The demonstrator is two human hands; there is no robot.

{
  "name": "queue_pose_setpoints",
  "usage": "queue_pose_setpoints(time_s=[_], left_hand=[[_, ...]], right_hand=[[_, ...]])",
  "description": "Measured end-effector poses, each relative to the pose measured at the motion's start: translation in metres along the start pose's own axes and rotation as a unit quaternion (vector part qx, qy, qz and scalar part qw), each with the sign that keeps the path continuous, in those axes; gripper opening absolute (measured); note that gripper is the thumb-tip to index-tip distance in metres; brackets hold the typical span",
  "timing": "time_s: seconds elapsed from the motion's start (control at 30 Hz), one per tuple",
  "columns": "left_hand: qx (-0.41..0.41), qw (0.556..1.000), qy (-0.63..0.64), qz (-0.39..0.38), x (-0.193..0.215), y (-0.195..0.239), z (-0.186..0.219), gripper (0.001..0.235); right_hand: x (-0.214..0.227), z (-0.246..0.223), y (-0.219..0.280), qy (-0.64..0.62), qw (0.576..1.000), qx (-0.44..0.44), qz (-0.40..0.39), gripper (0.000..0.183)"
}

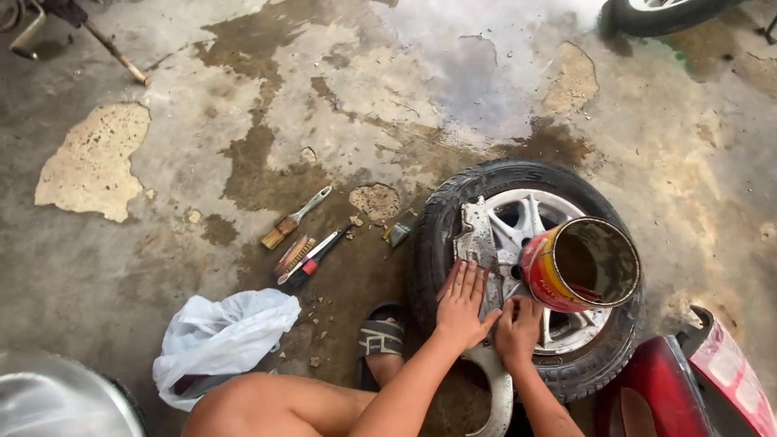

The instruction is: The person scrubs a white plastic car part with a brush and a cleaning solution from a can. The part is placed on a tire, and the person uses both hands to scrub the surface thoroughly.

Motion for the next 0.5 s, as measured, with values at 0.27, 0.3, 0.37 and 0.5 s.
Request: queue_pose_setpoints(time_s=[0.27,0.3,0.37,0.5], left_hand=[[0.048,0.998,-0.034,-0.005,0.037,-0.071,0.000,0.095],[0.063,0.998,-0.029,-0.001,0.047,-0.088,-0.003,0.096],[0.080,0.996,-0.040,0.013,0.056,-0.117,-0.013,0.096],[0.138,0.985,-0.098,-0.018,0.068,-0.175,-0.017,0.101]], right_hand=[[0.000,-0.001,0.008,-0.008,0.998,0.054,0.024,0.014],[-0.003,-0.003,0.003,-0.014,0.998,0.054,0.028,0.014],[-0.007,-0.003,0.002,-0.024,0.997,0.068,0.036,0.015],[-0.006,-0.009,0.004,-0.022,0.999,0.021,0.016,0.017]])
Point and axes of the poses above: each hand's wrist, its own y-axis away from the middle knuckle, its own x-axis out of the back of the hand, z = x × y, the point moved 2 cm from there along -y, towards the middle knuckle, and after that the axes turned 2 degrees about -x, right-handed, at the moved point
